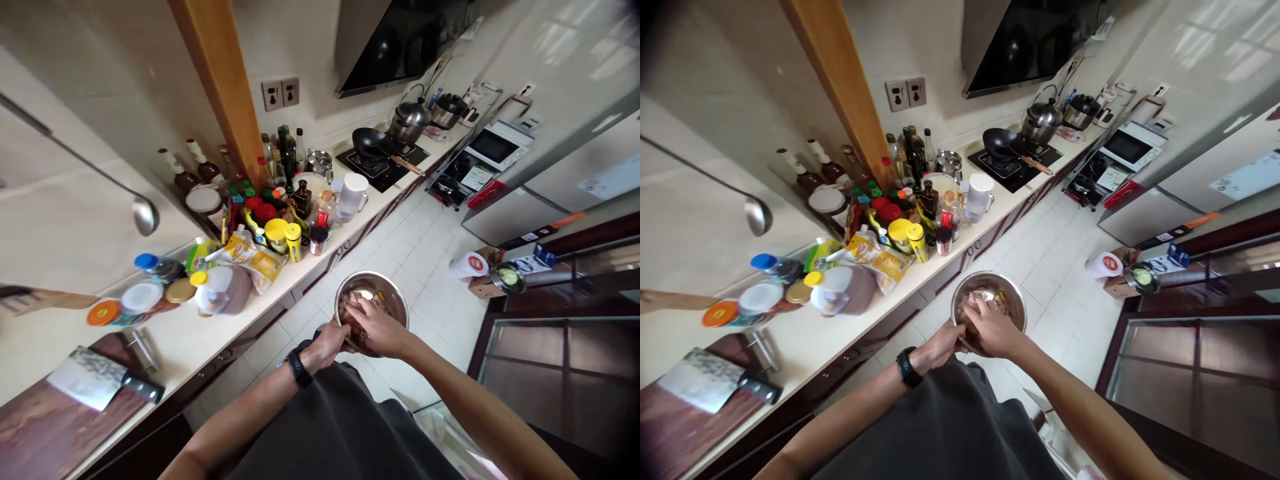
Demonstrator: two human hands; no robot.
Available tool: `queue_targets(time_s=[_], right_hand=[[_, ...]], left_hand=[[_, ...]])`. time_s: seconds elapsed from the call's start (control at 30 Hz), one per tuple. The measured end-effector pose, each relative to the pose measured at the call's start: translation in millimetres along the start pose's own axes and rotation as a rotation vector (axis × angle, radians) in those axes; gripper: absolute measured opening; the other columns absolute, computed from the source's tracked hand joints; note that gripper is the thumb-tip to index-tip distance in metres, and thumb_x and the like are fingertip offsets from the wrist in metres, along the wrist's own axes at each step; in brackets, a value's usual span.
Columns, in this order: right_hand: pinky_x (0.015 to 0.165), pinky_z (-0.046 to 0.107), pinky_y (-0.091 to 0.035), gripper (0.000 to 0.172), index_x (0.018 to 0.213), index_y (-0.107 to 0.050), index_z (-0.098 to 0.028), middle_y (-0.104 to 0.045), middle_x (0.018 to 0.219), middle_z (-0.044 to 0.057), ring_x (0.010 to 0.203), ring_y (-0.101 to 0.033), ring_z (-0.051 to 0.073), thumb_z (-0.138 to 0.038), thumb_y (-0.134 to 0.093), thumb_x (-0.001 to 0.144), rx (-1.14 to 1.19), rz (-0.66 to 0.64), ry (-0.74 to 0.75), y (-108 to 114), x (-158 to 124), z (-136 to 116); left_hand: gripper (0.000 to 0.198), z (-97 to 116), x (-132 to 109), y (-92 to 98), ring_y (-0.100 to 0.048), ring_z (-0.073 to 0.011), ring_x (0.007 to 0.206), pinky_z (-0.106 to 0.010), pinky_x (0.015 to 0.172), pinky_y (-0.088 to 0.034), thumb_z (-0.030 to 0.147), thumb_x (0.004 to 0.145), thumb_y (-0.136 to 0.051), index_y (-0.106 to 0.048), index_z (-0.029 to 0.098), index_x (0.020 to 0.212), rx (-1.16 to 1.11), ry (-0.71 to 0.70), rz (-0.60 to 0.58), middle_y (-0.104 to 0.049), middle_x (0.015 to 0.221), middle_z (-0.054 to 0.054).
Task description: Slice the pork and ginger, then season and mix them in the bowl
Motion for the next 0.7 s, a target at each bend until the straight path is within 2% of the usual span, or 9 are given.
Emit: queue_targets(time_s=[0.07,0.17,0.23,0.33,0.43,0.5,0.53,0.63,0.7], right_hand=[[0.104,0.046,-0.037,0.078,0.155,-0.026,-0.026,-0.035,0.152,0.014,0.134,-0.037,0.035,-0.040,-0.060,0.086,0.054,-0.032,0.006,10,12,16],[0.098,0.050,-0.040,0.090,0.151,-0.031,-0.026,-0.035,0.150,0.016,0.132,-0.036,0.041,-0.049,-0.071,0.074,0.009,0.016,-0.172,17,37,39],[0.091,0.045,-0.044,0.074,0.141,-0.043,-0.023,-0.042,0.142,0.016,0.122,-0.046,0.037,-0.044,-0.070,0.075,-0.021,0.013,-0.226,20,55,49],[0.081,0.034,-0.046,0.031,0.119,-0.056,-0.021,-0.054,0.122,0.012,0.104,-0.056,0.026,-0.027,-0.055,0.088,-0.065,-0.016,-0.213,31,75,64],[0.082,0.035,-0.047,0.022,0.112,-0.059,-0.021,-0.055,0.118,0.013,0.106,-0.054,0.027,-0.021,-0.045,0.095,-0.163,0.072,-0.239,50,80,80],[0.092,0.040,-0.044,0.026,0.117,-0.060,-0.021,-0.053,0.124,0.014,0.113,-0.050,0.029,-0.022,-0.047,0.094,-0.167,0.127,-0.169,63,77,91],[0.097,0.042,-0.042,0.032,0.123,-0.059,-0.022,-0.052,0.129,0.014,0.117,-0.048,0.029,-0.023,-0.050,0.092,-0.134,0.116,-0.074,68,75,97],[0.109,0.045,-0.032,0.055,0.139,-0.051,-0.031,-0.048,0.142,0.007,0.130,-0.041,0.029,-0.029,-0.059,0.085,0.023,-0.009,0.255,78,68,118],[0.110,0.045,-0.031,0.068,0.147,-0.041,-0.030,-0.041,0.150,0.008,0.135,-0.037,0.031,-0.040,-0.062,0.083,0.073,-0.005,0.237,80,70,138]], left_hand=[[0.046,13,17,-1.4,-0.062,-0.0138,0.067,-0.023,0.056,-0.049,0.022,0.073,-0.061,-0.054,0.014,0.118,0.029,0.014,0.020,-0.068,0.087,-0.007],[0.047,31,36,-4.9,-0.060,-0.0125,0.064,-0.022,0.056,-0.048,0.023,0.074,-0.062,-0.054,0.016,0.120,0.070,0.010,0.020,-0.067,0.086,-0.005],[0.047,43,45,-7.7,-0.060,-0.0123,0.064,-0.022,0.054,-0.048,0.022,0.074,-0.061,-0.054,0.017,0.120,0.078,0.004,-0.003,-0.067,0.085,-0.004],[0.047,61,55,-10.8,-0.060,-0.0134,0.063,-0.021,0.051,-0.046,0.019,0.072,-0.059,-0.052,0.017,0.119,0.101,0.009,0.002,-0.066,0.083,-0.004],[0.045,76,66,-13.8,-0.061,-0.0144,0.065,-0.021,0.051,-0.046,0.018,0.071,-0.058,-0.053,0.016,0.116,0.091,0.028,0.020,-0.066,0.083,-0.004],[0.043,83,75,-17.8,-0.061,-0.0149,0.068,-0.022,0.052,-0.047,0.018,0.071,-0.058,-0.054,0.016,0.113,0.057,0.028,0.034,-0.067,0.087,-0.005],[0.042,87,79,-20.5,-0.061,-0.0150,0.069,-0.023,0.052,-0.048,0.018,0.071,-0.058,-0.055,0.016,0.112,0.041,0.018,0.047,-0.067,0.089,-0.006],[0.044,92,96,-31.7,-0.062,-0.0150,0.071,-0.023,0.054,-0.048,0.020,0.073,-0.060,-0.056,0.016,0.116,0.010,-0.030,0.098,-0.068,0.096,-0.008],[0.047,94,107,-41.2,-0.062,-0.0147,0.071,-0.022,0.054,-0.047,0.023,0.075,-0.062,-0.054,0.017,0.121,-0.009,-0.057,0.129,-0.069,0.097,-0.008]])
Point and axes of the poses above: each hand's wrist, its own x-axis towards the middle knuckle, its own y-axis out of the back of the hand, z = x × y, the point moved 1 cm from there along x, towards the middle knuckle
